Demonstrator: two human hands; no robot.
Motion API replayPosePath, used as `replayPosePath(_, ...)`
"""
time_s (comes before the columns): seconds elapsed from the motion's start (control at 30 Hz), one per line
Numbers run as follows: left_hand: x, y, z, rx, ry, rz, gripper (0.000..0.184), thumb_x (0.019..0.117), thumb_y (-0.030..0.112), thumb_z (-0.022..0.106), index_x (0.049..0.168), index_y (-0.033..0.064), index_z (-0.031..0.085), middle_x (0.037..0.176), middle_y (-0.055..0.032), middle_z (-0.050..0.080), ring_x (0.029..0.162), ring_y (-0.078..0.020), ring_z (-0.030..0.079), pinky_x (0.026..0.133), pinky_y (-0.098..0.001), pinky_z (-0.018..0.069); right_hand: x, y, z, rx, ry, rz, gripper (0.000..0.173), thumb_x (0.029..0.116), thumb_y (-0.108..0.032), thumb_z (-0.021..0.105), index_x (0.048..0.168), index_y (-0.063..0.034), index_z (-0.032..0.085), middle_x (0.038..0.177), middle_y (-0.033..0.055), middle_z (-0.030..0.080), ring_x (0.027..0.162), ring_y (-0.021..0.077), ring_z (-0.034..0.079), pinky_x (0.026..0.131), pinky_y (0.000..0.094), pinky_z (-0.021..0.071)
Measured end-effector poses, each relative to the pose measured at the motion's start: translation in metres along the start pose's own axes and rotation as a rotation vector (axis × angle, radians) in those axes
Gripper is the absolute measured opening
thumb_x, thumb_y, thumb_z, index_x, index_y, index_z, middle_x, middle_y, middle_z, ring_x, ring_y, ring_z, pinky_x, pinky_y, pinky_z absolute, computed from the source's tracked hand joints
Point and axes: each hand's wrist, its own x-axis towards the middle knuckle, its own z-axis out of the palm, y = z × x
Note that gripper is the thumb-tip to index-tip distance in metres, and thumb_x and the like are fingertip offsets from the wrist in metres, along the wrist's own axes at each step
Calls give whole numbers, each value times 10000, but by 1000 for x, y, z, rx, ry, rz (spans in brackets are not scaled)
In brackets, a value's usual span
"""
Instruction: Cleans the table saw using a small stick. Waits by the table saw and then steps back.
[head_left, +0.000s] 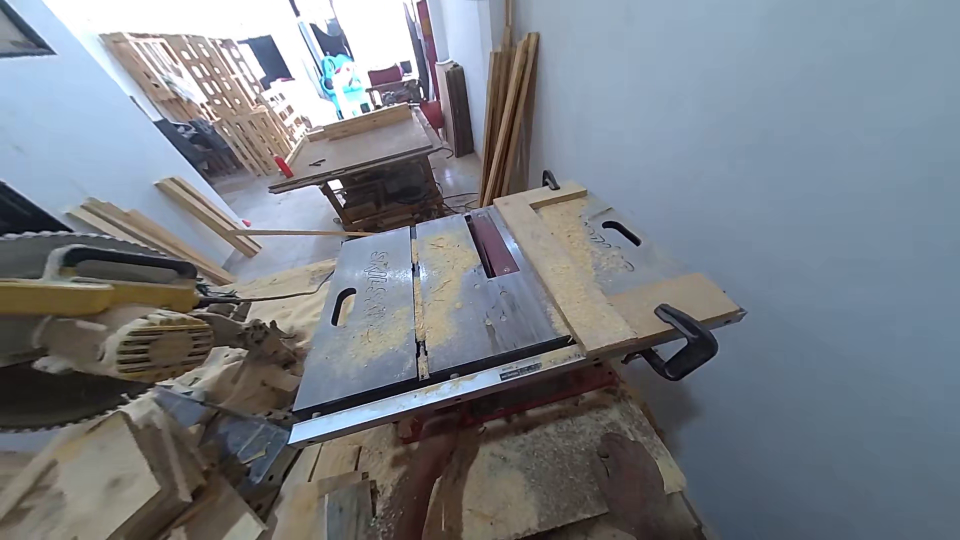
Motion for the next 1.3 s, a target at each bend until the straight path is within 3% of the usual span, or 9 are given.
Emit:
replayPosePath(0.43,-2,1,0,78,20,50,426,1041,466,553,1209,85,646,839,-75,582,599,-171,514,556,-359,477,0,2,-1,41,30,-43,348,902,-429,544,903,-153,758,1184,42,737,1091,274,691,917,484,559)
replayPosePath(0.47,-1,0,0,111,39,78,442,1035,471,562,1224,81,648,910,-93,623,679,-186,568,626,-385,508,0,2,0,42,40,-46,351,900,-427,542,898,-150,757,1179,45,739,1086,276,693,913,484,560)
replayPosePath(0.5,0,0,-2,165,49,110,471,1027,479,571,1277,86,648,1058,-124,683,866,-223,652,790,-437,552,0,2,0,42,45,-45,350,898,-427,544,897,-149,757,1178,48,739,1084,276,693,913,485,561)
replayPosePath(0.53,-1,0,-3,235,58,139,494,1019,488,575,1303,90,651,1167,-136,701,1046,-248,676,944,-476,542,0,3,1,41,52,-46,350,892,-427,545,892,-149,758,1171,49,741,1075,277,694,906,487,561)
replayPosePath(0.57,-2,0,-4,297,72,162,522,1009,503,584,1311,83,649,1209,-146,700,1135,-270,666,1016,-500,516,-1,3,2,36,57,-50,354,895,-434,542,891,-155,759,1167,45,742,1069,273,695,902,487,561)
replayPosePath(0.77,-4,-7,-7,404,149,213,535,973,515,634,1262,67,678,1174,-136,718,1149,-269,668,1043,-493,501,0,4,4,18,46,-51,379,906,-451,528,895,-150,758,1181,52,738,1082,287,694,916,494,558)
replayPosePath(1.07,-5,-7,-6,395,105,168,552,994,537,586,1252,56,677,1157,-155,714,1129,-291,673,1025,-509,508,-1,2,4,20,92,-55,343,882,-423,542,859,-156,757,1147,49,747,1052,283,701,886,492,561)
replayPosePath(1.2,-9,-5,-8,360,82,145,557,999,550,563,1192,48,706,1149,-158,712,1140,-294,663,1030,-512,500,0,-5,-9,19,-13,-28,323,914,-383,571,917,-125,765,1200,82,728,1118,308,680,954,512,542)
replayPosePath(1.3,-12,-4,-9,346,78,117,568,997,558,563,1170,37,709,1145,-164,711,1140,-298,662,1027,-512,500,-1,-4,-6,0,35,-46,313,884,-378,578,886,-125,763,1162,82,739,1070,307,696,917,509,555)
